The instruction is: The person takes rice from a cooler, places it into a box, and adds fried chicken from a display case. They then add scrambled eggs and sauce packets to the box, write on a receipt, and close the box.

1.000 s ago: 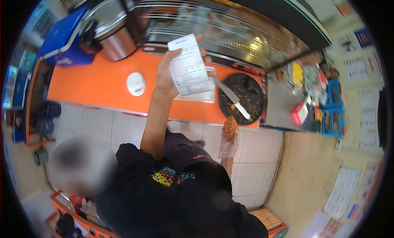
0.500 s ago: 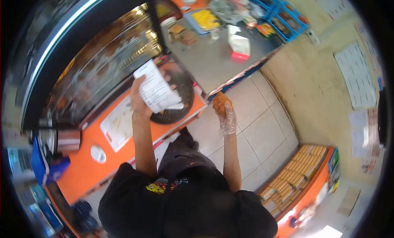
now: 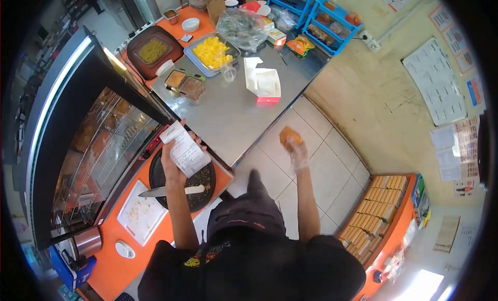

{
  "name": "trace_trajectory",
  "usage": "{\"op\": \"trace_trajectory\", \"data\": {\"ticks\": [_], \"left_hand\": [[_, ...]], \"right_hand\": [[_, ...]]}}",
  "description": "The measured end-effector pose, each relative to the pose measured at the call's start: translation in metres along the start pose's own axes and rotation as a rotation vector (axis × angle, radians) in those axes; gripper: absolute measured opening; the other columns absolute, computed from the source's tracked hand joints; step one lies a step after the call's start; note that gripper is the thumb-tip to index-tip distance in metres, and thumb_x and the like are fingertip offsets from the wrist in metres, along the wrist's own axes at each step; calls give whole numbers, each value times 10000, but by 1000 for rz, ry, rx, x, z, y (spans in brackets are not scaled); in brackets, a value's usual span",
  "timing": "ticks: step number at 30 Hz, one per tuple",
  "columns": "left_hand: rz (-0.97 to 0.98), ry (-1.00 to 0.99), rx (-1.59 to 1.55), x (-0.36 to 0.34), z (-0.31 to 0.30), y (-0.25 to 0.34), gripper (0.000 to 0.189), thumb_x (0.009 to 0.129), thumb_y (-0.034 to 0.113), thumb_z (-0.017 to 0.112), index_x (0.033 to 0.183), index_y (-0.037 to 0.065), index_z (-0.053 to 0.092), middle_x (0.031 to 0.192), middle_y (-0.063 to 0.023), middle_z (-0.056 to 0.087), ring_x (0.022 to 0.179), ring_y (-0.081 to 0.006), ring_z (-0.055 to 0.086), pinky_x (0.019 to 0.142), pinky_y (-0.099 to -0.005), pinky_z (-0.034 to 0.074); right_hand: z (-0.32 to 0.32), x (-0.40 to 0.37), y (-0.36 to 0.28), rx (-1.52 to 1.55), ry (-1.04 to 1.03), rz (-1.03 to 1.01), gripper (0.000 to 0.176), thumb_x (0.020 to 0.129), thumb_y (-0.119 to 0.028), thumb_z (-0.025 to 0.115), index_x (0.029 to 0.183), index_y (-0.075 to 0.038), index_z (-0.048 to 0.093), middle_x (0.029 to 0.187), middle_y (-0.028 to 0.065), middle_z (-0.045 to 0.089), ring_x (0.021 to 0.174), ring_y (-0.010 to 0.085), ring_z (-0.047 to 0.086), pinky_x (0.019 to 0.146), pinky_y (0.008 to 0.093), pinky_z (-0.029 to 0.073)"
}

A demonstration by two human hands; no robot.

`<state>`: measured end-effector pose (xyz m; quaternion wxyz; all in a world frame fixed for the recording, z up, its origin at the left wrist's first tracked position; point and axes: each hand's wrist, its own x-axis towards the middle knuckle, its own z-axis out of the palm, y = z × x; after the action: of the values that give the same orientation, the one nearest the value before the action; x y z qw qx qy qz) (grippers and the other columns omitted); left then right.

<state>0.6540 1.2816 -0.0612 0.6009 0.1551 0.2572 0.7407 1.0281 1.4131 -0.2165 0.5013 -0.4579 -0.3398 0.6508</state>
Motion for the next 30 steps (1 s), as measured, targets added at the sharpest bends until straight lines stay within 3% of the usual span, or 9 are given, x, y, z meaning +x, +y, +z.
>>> {"op": "trace_trajectory", "data": {"ticks": [7,10,12,15,18,21,24,27,30], "left_hand": [[221,448,52,-20,8,-23,603,910,339,456,1433,50,371,1028,-141,590,958,-270,598,855,-468,526],[257,679,108,-31,-4,-47,632,901,332,465,1458,58,346,1013,-131,581,943,-260,592,839,-455,531],[281,678,133,-27,6,-58,634,897,330,467,1457,59,346,1005,-130,576,940,-262,591,830,-451,532],[299,690,106,-19,30,-72,628,902,322,450,1458,53,338,994,-132,570,931,-267,591,826,-449,533],[301,719,163,-13,38,-77,612,914,314,423,1458,51,332,989,-141,575,928,-266,596,829,-443,535],[305,792,145,-11,36,-78,642,884,315,470,1451,44,341,995,-134,560,918,-266,582,820,-462,530],[302,788,112,-14,25,-77,641,888,317,463,1454,43,337,989,-130,560,918,-263,582,817,-462,532],[268,782,173,-19,15,-75,650,884,323,468,1462,60,330,988,-123,559,914,-257,583,824,-452,531],[243,675,66,-35,-10,-81,657,882,326,487,1469,79,325,992,-113,560,913,-250,588,824,-437,532]], "right_hand": [[55,284,-22,-460,-272,-102,240,847,-288,697,919,-59,690,755,16,669,665,110,598,603,259,450],[77,343,-5,-554,-209,-161,246,818,-208,712,930,9,681,811,75,688,608,120,612,606,278,525],[96,373,12,-547,-108,-265,226,811,-177,707,917,21,683,830,97,697,616,135,628,624,286,537],[57,456,85,-753,-323,-177,265,762,-214,760,904,-6,679,807,54,682,752,141,643,712,291,543],[100,398,0,-373,-364,428,456,733,-174,789,1093,36,604,961,104,669,835,144,645,714,300,549],[98,380,7,-550,-275,224,649,737,-158,790,1264,52,473,1083,135,627,902,184,649,712,315,564],[56,408,69,-944,-158,-387,416,778,-222,736,1095,31,646,1054,186,670,990,295,649,890,370,509],[38,414,74,-960,-55,-529,459,826,-307,675,1152,9,607,1139,181,635,1071,299,606,937,383,472],[37,352,47,-1024,154,-705,492,913,-352,522,1264,-8,521,1216,158,601,1146,280,561,971,370,444]]}}
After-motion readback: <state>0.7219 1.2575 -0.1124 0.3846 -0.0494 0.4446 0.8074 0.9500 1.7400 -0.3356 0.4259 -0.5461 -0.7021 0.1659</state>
